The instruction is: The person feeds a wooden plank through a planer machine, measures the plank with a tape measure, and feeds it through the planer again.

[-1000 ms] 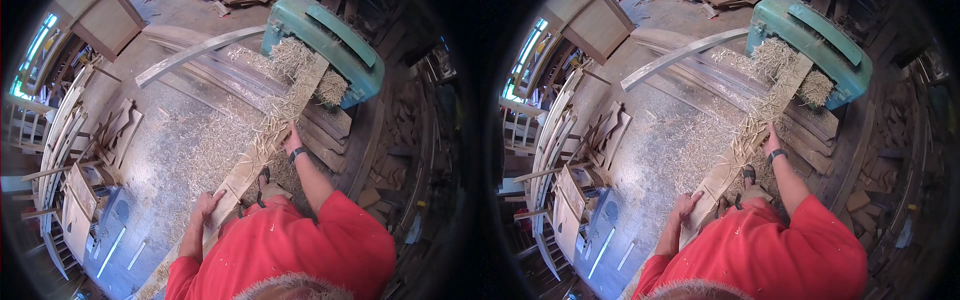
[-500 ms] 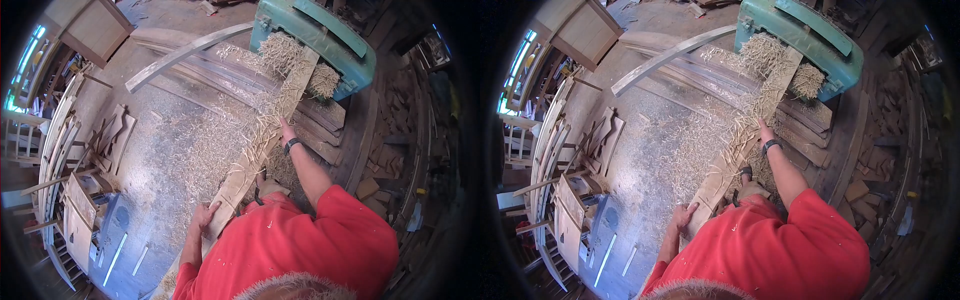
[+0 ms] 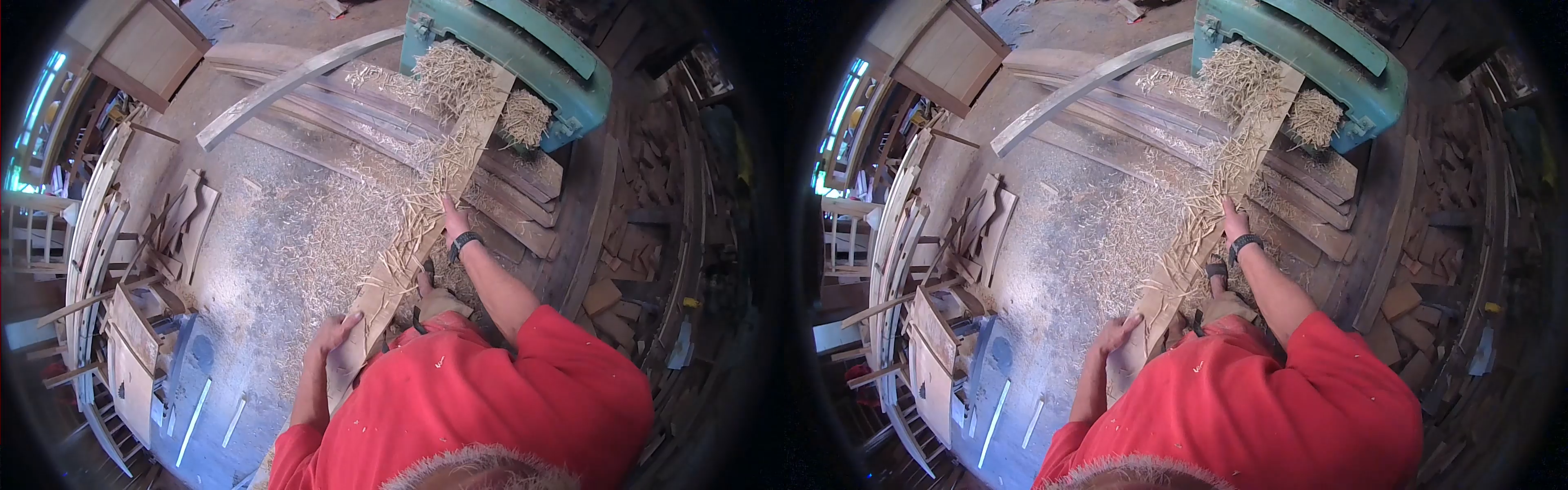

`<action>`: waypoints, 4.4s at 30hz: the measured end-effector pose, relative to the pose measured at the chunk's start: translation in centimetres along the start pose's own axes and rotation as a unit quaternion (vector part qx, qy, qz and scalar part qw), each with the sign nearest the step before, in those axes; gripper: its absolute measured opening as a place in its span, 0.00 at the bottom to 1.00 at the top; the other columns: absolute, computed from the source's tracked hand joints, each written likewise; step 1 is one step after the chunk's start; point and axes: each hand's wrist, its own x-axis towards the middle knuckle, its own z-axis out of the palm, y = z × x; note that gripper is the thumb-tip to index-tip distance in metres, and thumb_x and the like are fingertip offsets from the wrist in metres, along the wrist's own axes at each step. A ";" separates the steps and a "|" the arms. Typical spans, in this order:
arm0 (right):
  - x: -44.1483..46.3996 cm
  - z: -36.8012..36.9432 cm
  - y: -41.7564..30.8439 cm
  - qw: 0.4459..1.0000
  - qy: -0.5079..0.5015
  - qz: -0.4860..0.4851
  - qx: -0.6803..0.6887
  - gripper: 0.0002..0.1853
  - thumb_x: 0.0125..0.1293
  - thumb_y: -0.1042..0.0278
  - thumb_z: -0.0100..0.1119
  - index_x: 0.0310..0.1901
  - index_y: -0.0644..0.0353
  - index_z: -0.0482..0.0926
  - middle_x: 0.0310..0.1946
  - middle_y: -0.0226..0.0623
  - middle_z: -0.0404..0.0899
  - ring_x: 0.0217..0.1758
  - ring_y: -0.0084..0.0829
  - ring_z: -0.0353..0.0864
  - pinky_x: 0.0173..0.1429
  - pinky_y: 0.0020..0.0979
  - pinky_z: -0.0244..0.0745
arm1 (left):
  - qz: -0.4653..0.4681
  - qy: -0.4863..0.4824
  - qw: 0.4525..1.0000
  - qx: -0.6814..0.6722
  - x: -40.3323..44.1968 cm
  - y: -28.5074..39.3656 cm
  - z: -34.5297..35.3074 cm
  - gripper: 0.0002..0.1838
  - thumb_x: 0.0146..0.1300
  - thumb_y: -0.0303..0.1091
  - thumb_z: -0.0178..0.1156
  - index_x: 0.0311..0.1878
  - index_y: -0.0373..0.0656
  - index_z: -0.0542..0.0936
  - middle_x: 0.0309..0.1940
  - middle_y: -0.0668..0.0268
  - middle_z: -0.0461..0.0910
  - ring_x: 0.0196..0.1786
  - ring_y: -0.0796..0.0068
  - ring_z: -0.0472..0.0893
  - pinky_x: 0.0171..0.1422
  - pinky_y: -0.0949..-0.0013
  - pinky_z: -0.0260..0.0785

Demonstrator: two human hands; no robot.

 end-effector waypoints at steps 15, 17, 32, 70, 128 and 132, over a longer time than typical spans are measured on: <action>-7.8 0.8 -0.2 0.978 -0.136 0.017 0.159 0.27 0.64 0.49 0.68 0.55 0.63 0.77 0.47 0.38 0.82 0.50 0.33 0.81 0.55 0.36 0.76 | -0.012 0.107 0.994 0.031 3.1 2.5 1.7 0.47 0.57 0.77 0.52 0.44 0.31 0.86 0.38 0.39 0.84 0.47 0.46 0.84 0.54 0.52 0.72; -10.0 0.0 -2.6 0.975 -0.152 0.061 0.147 0.28 0.64 0.48 0.67 0.57 0.62 0.76 0.49 0.39 0.81 0.52 0.34 0.80 0.57 0.38 0.76 | -0.015 0.102 0.995 0.005 2.6 1.9 1.8 0.47 0.57 0.76 0.53 0.43 0.30 0.85 0.36 0.40 0.84 0.45 0.45 0.84 0.53 0.51 0.72; -0.8 1.0 -7.6 0.932 -0.197 0.019 0.304 0.37 0.64 0.46 0.63 0.69 0.57 0.67 0.62 0.43 0.75 0.62 0.45 0.75 0.67 0.47 0.70 | -0.045 0.089 0.995 0.001 1.1 -4.5 2.2 0.42 0.59 0.72 0.55 0.42 0.32 0.86 0.34 0.42 0.84 0.41 0.48 0.85 0.49 0.53 0.73; -20.7 8.5 -7.7 0.939 -0.048 -0.200 0.274 0.27 0.67 0.65 0.65 0.64 0.65 0.69 0.59 0.37 0.75 0.60 0.30 0.75 0.63 0.34 0.71 | 0.011 -0.021 0.991 -0.132 -5.0 -18.1 -3.4 0.38 0.69 0.63 0.49 0.54 0.31 0.82 0.50 0.51 0.84 0.57 0.61 0.80 0.65 0.60 0.68; -13.4 -1.4 -3.9 0.967 -0.248 -0.021 0.059 0.29 0.53 0.78 0.71 0.59 0.64 0.75 0.53 0.34 0.80 0.57 0.28 0.78 0.63 0.32 0.73 | 0.083 0.130 0.987 0.054 21.2 2.2 0.3 0.43 0.72 0.67 0.34 0.53 0.34 0.83 0.54 0.42 0.81 0.62 0.47 0.77 0.70 0.55 0.63; -12.2 -1.1 -6.4 0.978 -0.189 -0.056 0.071 0.23 0.52 0.71 0.74 0.50 0.63 0.80 0.43 0.31 0.83 0.46 0.25 0.81 0.51 0.29 0.76 | 0.128 0.125 0.979 0.095 20.2 1.5 0.2 0.42 0.73 0.65 0.33 0.44 0.30 0.81 0.43 0.34 0.80 0.53 0.35 0.78 0.58 0.47 0.67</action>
